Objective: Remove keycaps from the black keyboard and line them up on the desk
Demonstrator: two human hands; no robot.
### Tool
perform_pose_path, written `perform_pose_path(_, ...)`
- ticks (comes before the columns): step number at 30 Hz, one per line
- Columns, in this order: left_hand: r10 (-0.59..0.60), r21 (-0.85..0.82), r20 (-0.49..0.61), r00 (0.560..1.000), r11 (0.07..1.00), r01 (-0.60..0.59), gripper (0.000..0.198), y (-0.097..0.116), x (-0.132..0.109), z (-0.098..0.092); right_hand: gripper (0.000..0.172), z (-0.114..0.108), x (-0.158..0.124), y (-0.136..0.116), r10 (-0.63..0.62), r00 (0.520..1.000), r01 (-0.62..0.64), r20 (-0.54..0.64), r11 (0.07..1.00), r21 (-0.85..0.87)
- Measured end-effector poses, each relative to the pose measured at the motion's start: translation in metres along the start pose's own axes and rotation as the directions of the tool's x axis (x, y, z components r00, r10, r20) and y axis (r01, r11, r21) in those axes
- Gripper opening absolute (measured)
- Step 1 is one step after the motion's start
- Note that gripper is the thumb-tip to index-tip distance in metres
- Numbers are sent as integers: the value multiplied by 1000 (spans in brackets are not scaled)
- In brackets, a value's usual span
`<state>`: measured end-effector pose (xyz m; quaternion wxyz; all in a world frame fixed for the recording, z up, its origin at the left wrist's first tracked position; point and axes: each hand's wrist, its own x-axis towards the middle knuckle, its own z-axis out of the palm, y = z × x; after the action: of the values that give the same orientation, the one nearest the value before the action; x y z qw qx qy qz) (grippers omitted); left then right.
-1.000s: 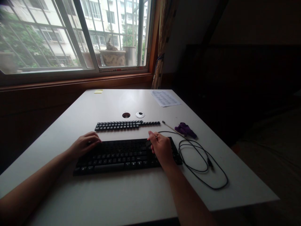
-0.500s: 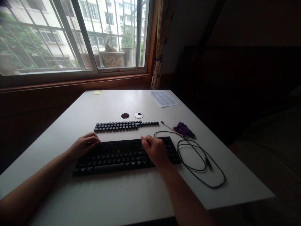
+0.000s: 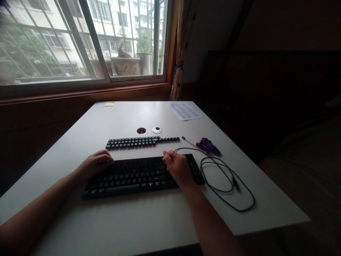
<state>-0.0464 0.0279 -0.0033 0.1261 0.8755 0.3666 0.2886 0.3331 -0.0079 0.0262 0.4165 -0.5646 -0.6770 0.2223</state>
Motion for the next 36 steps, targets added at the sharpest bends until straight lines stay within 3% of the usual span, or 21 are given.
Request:
perform_pose_path(12, -6, 15, 13, 1000, 1000, 5, 16, 0, 0, 0, 46, 5, 1, 1, 82, 997, -79, -15, 989, 127)
perform_pose_path(19, -10, -2, 10, 1000, 1000, 10, 13, 0, 0, 0, 46, 6, 1, 2, 91, 996, -88, -25, 989, 117)
perform_pose_path(22, 1, -6, 0, 1000, 1000, -1, 14, 1, 1, 0, 45, 7, 1, 2, 33, 998, -31, -45, 999, 38)
perform_pose_path(27, 5, 1, -3, 1000, 1000, -5, 16, 0, 1, 0, 42, 9, -2, 0, -184, 981, 169, -65, 968, -184)
perform_pose_path(31, -2, 7, 3, 1000, 1000, 2, 15, 0, 1, 0, 38, 10, -6, -4, -287, 958, 277, -4, 927, -252)
perform_pose_path(36, 0, -6, 1, 1000, 1000, 0, 16, 2, 2, 0, 38, 14, -10, -9, -327, 942, 337, 82, 906, -258)
